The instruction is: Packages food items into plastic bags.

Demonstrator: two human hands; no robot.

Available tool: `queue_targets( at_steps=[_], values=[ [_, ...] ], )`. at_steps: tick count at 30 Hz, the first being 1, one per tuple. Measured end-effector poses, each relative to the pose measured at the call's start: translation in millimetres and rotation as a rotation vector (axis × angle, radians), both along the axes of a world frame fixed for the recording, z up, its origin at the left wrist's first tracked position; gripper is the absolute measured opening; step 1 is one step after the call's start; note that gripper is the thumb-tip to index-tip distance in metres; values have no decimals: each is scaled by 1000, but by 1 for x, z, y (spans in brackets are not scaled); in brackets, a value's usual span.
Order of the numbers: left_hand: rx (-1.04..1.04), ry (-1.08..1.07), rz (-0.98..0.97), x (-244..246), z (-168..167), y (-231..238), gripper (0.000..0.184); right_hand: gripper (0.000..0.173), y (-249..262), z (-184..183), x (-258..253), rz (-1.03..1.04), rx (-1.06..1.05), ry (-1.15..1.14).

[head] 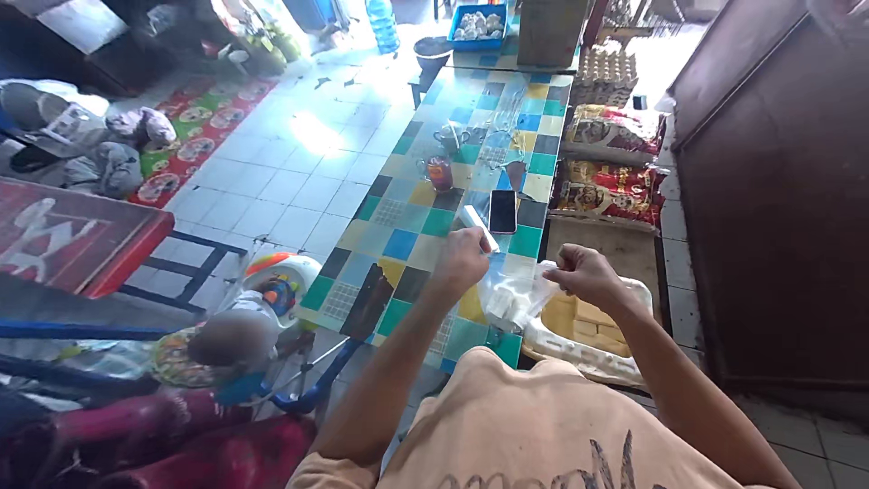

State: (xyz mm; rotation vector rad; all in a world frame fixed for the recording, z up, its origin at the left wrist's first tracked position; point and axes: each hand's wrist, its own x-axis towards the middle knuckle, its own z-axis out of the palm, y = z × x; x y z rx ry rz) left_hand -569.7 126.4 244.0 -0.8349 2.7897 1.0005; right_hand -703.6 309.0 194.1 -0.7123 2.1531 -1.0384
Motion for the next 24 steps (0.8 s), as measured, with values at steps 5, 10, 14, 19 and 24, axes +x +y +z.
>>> queue_targets(
  at_steps=[5, 10, 14, 19, 24],
  values=[
    [240, -168, -101, -8, 9, -15, 18, 33, -1, 29, 10, 80, 424, 99],
    [274, 3, -302, -1, -1, -32, 15, 31, 3, 15, 20, -52, 23, -271],
    [113, 196, -504, 6, -20, -42, 18, 44, 6, 3, 29, 16, 88, 190],
    [105, 264, -598, -4, -22, -49, 11, 16, -15, -5, 43, -34, 78, 539],
    [442, 249, -515, -11, -30, -37, 12, 32, -39, 2, 62, -104, -73, 19]
  ],
)
